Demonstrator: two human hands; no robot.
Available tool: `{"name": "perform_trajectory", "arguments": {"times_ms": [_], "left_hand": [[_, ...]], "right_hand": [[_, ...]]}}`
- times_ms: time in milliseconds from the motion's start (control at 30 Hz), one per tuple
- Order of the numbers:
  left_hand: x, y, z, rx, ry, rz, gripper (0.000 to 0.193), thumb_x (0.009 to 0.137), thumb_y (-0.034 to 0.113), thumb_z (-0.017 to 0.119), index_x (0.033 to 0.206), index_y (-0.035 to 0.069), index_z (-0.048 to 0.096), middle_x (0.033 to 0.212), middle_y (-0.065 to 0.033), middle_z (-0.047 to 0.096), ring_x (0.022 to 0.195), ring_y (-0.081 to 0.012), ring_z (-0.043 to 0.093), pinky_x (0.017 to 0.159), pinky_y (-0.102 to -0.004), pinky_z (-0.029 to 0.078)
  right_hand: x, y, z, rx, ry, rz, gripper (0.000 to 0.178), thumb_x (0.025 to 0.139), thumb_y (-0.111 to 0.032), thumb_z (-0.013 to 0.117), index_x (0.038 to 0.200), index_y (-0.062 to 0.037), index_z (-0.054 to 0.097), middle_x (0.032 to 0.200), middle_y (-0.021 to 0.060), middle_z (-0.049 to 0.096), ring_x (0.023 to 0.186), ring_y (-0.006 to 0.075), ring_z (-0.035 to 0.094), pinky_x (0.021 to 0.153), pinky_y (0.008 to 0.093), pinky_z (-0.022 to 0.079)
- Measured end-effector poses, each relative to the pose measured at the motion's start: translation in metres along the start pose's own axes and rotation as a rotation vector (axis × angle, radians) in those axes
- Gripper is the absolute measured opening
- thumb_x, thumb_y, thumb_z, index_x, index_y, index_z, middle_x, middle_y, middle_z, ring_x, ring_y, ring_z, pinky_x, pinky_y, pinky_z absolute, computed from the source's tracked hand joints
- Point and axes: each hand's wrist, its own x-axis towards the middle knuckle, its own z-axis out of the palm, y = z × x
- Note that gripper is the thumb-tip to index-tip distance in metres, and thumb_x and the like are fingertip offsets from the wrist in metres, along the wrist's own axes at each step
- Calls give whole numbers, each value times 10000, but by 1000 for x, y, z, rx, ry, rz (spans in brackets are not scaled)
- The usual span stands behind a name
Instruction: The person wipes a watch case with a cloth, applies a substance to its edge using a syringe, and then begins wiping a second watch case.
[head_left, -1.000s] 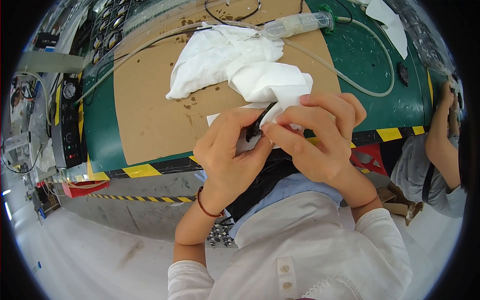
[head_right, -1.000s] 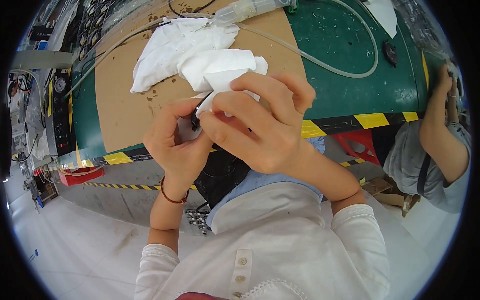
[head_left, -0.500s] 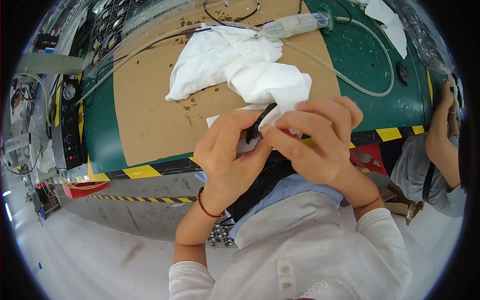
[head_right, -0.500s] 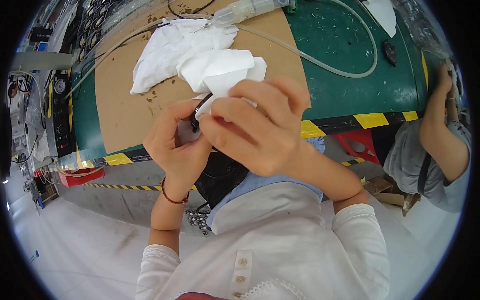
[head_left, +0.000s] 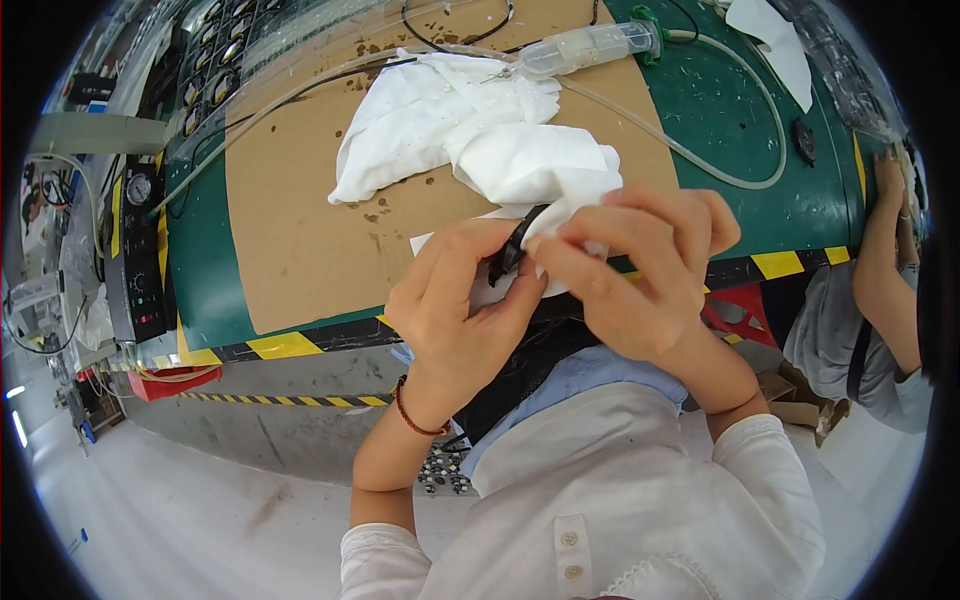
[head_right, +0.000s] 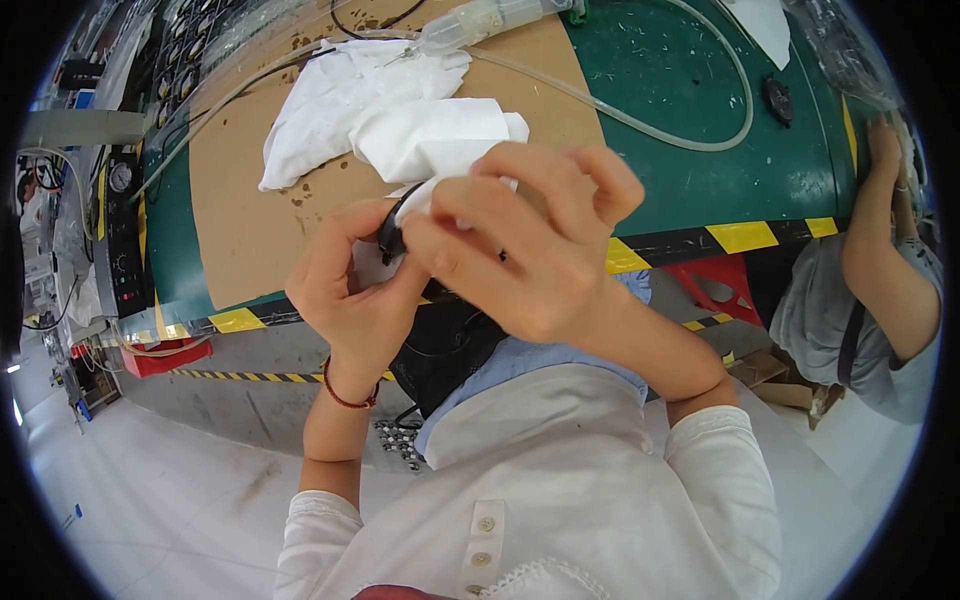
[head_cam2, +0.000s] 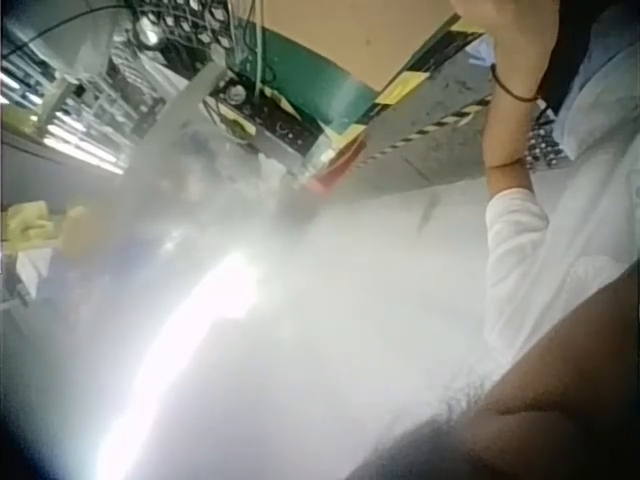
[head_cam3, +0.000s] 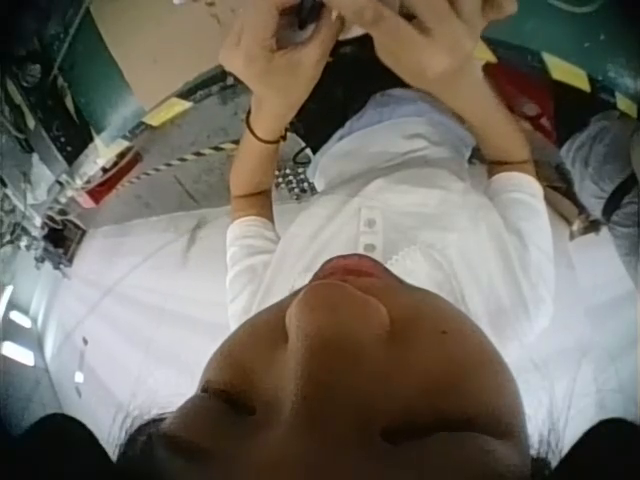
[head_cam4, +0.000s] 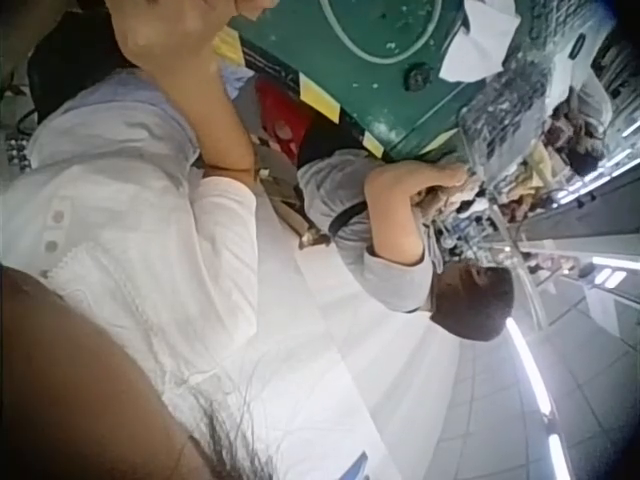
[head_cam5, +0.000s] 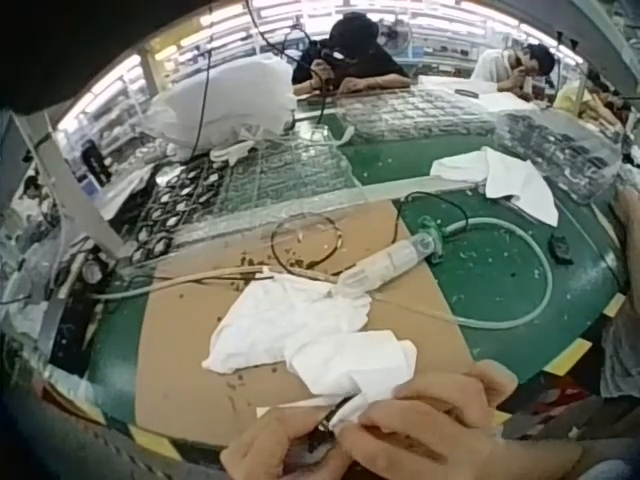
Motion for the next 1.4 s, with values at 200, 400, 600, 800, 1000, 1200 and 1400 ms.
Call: {"name": "perform_trajectory", "arguments": {"times_ms": [200, 400, 600, 800, 1000, 1200, 1400], "left_hand": [[0, -4, 1, -39, -5, -3, 252, 593, -40, 697, 809, 9, 577, 728, -77, 598, 571, -144, 547, 501, -217, 435], [-4, -8, 2, -178, 55, -55, 217, 614, -42, 691, 782, 6, 563, 754, -77, 617, 601, -108, 558, 529, -200, 443], [-5, -9, 1, -242, 48, -120, 201, 625, -58, 677, 768, 7, 550, 769, -78, 628, 633, -96, 570, 548, -194, 447], [-5, -7, 0, -257, 28, -163, 185, 655, -52, 682, 764, 8, 546, 785, -79, 632, 644, -89, 568, 576, -194, 454], [-5, -6, -3, -310, 1, -196, 189, 665, -57, 681, 770, -1, 535, 819, -90, 628, 683, -89, 569, 607, -202, 461], [-5, -5, -4, -400, -11, -217, 209, 668, -74, 681, 783, -23, 514, 873, -136, 608, 783, -150, 587, 696, -241, 470], [-5, -4, -3, -390, -18, -249, 215, 669, -77, 680, 775, -26, 500, 883, -149, 602, 816, -160, 586, 758, -276, 472]], "right_hand": [[0, -1, -1, 83, -34, 11, 207, 488, -222, 582, 690, -182, 609, 704, -78, 533, 726, 127, 492, 722, 323, 241], [4, 5, -1, 185, -134, 35, 171, 521, -205, 587, 688, -178, 612, 702, -80, 539, 722, 130, 485, 724, 323, 232], [2, 12, 3, 150, -104, 30, 154, 535, -170, 595, 687, -177, 615, 702, -80, 536, 721, 134, 481, 713, 326, 229], [4, 8, 1, 102, -90, 69, 155, 542, -140, 586, 692, -165, 620, 691, -73, 534, 712, 140, 482, 693, 324, 232], [5, 9, -5, 166, -184, 141, 215, 594, -47, 639, 770, -167, 668, 752, -55, 570, 752, 162, 495, 728, 305, 273], [3, 16, 2, 270, -144, 69, 185, 548, -104, 604, 720, -166, 630, 692, -75, 533, 713, 143, 488, 689, 324, 238], [1, 6, 2, 98, -52, 121, 214, 548, -82, 628, 750, -153, 629, 700, -63, 536, 718, 148, 491, 709, 319, 245]]}}
